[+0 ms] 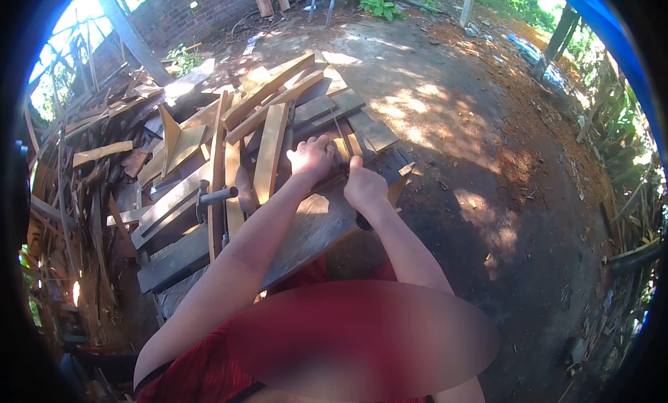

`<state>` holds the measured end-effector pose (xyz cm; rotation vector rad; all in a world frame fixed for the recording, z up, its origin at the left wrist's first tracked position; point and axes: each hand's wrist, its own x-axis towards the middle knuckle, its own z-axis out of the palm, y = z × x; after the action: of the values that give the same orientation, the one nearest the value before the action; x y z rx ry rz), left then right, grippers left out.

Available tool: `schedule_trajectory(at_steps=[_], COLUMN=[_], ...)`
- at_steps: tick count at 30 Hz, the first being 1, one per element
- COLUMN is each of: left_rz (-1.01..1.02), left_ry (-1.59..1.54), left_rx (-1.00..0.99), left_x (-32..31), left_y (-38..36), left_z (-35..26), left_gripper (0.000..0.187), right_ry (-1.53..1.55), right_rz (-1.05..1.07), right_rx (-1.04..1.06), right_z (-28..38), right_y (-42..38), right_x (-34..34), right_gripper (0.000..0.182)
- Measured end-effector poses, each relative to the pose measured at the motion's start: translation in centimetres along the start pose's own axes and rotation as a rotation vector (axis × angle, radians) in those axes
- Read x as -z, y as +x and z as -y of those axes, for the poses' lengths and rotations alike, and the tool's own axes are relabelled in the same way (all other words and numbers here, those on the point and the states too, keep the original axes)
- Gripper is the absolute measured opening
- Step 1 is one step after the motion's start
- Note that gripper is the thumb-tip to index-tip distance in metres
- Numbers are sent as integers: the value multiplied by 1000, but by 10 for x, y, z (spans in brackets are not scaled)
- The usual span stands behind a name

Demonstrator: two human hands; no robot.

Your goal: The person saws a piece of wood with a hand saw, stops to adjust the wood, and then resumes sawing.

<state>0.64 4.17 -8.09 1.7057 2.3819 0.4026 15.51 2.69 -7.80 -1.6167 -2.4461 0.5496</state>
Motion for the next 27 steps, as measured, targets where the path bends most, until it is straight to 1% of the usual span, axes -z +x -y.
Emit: schedule_trajectory(at_steps=[2, 4, 5, 7, 9, 12, 15, 17, 20, 22, 24, 26, 27], left_rz=[25, -17, -14, 21, 32, 27, 7, 6, 24, 7, 18, 30, 34], left_ry=[-6, -6, -7, 13, 17, 18, 11, 12, 37, 16, 19, 22, 29], left_rx=[5, -2, 3, -22, -21, -26, -22, -6, -3, -14, -10, -7, -10], left_x=[-1, -4, -5, 0, 3, -1, -4, -1, 1, -1, -1, 0, 1], left_y=[-1, 0, 1, -1, -1, -1, 1, 0, -2, -2, -1, 0, 0], left_z=[1, 1, 2, 1, -1, 2, 0, -1, -1, -1, -1, -1, -2], left_gripper=[32, 32, 32, 32, 32, 32, 32, 32, 32, 33, 33, 33, 33], right_ry=[4, 5, 8, -16, -27, -31, -26, -15, -3, -6, -38, 12, 10], right_rz=[-14, -20, -11, 82, 105, 131, 80, 33, 0, -4, 38, 28, 30], right_rx=[0, 12, 33, -17, -41, -54, 1, 10, 12, 11, 15, 26, 26], right_z=[-2, -8, -14, -23, -32, -35, -21, -12, -7, -11, -25, -37, -40], right_y=[-1, -14, -34, -77, -117, -122, -69, -28, -12, -21, -56, -101, -112], right_x=[-3, -2, 1, 1, -1, 7, 15, 6, 0, -3, -3, -7, -5], right_gripper=[32, 34, 37, 42, 44, 40, 37, 35, 34, 34, 46, 49, 49])
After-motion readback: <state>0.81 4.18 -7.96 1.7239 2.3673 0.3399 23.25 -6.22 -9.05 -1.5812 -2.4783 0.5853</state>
